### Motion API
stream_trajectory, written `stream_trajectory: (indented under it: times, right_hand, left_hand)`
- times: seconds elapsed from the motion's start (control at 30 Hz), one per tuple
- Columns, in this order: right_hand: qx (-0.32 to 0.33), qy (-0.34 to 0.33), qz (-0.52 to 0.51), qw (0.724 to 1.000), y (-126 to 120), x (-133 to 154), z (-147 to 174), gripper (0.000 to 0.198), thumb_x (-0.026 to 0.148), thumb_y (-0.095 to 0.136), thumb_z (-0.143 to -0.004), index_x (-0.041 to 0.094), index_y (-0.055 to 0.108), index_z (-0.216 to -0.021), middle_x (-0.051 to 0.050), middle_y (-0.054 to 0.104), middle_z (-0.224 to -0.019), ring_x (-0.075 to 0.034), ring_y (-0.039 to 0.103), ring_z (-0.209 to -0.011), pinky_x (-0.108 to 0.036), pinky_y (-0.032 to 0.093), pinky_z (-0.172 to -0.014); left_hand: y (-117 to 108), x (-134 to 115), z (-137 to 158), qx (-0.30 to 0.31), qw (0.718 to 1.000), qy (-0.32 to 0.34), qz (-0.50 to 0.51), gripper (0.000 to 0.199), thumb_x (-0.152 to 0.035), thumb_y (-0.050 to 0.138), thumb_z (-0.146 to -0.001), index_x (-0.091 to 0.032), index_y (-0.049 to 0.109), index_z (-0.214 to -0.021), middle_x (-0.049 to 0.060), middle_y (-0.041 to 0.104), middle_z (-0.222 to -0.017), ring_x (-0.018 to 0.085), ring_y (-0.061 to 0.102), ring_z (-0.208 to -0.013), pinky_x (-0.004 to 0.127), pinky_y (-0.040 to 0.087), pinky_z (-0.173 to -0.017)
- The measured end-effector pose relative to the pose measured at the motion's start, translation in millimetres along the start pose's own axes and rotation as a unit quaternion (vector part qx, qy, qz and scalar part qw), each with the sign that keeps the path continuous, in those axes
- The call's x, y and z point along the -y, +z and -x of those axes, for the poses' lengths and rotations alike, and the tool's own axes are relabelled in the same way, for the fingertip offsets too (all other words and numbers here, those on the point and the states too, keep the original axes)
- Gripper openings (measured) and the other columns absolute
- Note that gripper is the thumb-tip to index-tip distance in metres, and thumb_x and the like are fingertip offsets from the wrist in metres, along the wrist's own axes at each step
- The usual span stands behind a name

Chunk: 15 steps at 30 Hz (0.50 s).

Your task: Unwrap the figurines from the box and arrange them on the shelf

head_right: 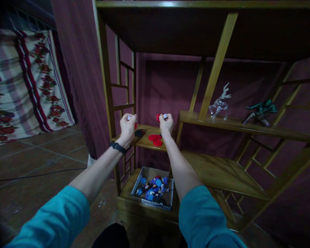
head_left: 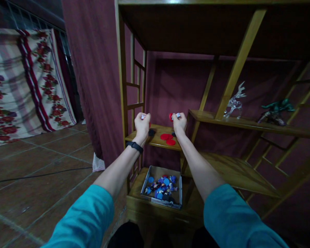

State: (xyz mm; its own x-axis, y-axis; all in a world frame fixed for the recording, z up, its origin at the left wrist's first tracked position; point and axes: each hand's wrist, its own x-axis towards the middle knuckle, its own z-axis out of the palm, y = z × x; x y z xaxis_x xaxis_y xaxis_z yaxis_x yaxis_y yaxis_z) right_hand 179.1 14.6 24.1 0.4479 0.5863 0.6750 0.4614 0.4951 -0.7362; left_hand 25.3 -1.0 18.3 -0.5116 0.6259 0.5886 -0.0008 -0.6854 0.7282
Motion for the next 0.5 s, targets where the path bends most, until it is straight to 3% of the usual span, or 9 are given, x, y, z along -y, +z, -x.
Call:
stream_trajectory:
  times: [0.1, 0.2, 0.27, 0.33, 0.4, 0.5]
  right_hand:
    - [-0.009, -0.041, -0.107, 0.993, -19, 18, 10, 0.022, 0.040, 0.046, -0.078, 0.020, 0.041, -0.070, 0.005, 0.042, -0.062, -0.008, 0.041, -0.058, -0.019, 0.035, -0.055]
    - [0.042, -0.032, -0.164, 0.985, -44, 31, 56, 0.023, 0.043, 0.045, -0.080, 0.021, 0.044, -0.075, 0.005, 0.041, -0.062, -0.009, 0.042, -0.057, -0.020, 0.037, -0.055]
    - [0.080, 0.001, -0.172, 0.982, -56, 27, 105, 0.022, 0.043, 0.048, -0.079, 0.022, 0.045, -0.075, 0.005, 0.041, -0.062, -0.009, 0.042, -0.056, -0.020, 0.037, -0.054]
    - [0.140, 0.043, -0.156, 0.977, -59, 9, 158, 0.021, 0.042, 0.050, -0.077, 0.022, 0.046, -0.073, 0.005, 0.042, -0.062, -0.010, 0.042, -0.056, -0.021, 0.038, -0.055]
    - [0.193, 0.092, -0.121, 0.969, -53, -24, 201, 0.020, 0.040, 0.053, -0.075, 0.022, 0.046, -0.070, 0.005, 0.044, -0.062, -0.011, 0.043, -0.058, -0.021, 0.038, -0.055]
    - [0.199, 0.183, -0.071, 0.960, -34, -90, 236, 0.019, 0.039, 0.051, -0.074, 0.022, 0.043, -0.067, 0.004, 0.047, -0.063, -0.012, 0.045, -0.060, -0.021, 0.038, -0.057]
  left_hand:
    - [-14, -29, 46, 0.050, 0.993, -0.068, 0.080, 0.022, -0.030, 0.062, -0.068, -0.019, 0.045, -0.062, -0.006, 0.039, -0.051, 0.006, 0.035, -0.043, 0.017, 0.026, -0.040]
    - [-43, -27, 113, 0.089, 0.969, -0.191, 0.131, 0.025, -0.036, 0.066, -0.066, -0.020, 0.047, -0.066, -0.005, 0.042, -0.052, 0.007, 0.039, -0.041, 0.017, 0.024, -0.036]
    - [-64, -2, 159, 0.075, 0.943, -0.289, 0.147, 0.027, -0.038, 0.068, -0.065, -0.020, 0.048, -0.067, -0.004, 0.045, -0.053, 0.007, 0.042, -0.042, 0.017, 0.024, -0.034]
    - [-80, 40, 198, 0.048, 0.912, -0.380, 0.143, 0.030, -0.041, 0.068, -0.064, -0.020, 0.048, -0.066, -0.004, 0.047, -0.051, 0.007, 0.041, -0.040, 0.017, 0.025, -0.034]
    - [-91, 88, 228, 0.010, 0.886, -0.444, 0.135, 0.034, -0.045, 0.069, -0.061, -0.019, 0.047, -0.064, -0.006, 0.044, -0.047, 0.006, 0.038, -0.036, 0.018, 0.026, -0.035]
    - [-95, 155, 254, -0.059, 0.874, -0.472, 0.098, 0.037, -0.046, 0.070, -0.056, -0.018, 0.047, -0.062, -0.007, 0.044, -0.046, 0.006, 0.040, -0.038, 0.020, 0.031, -0.039]
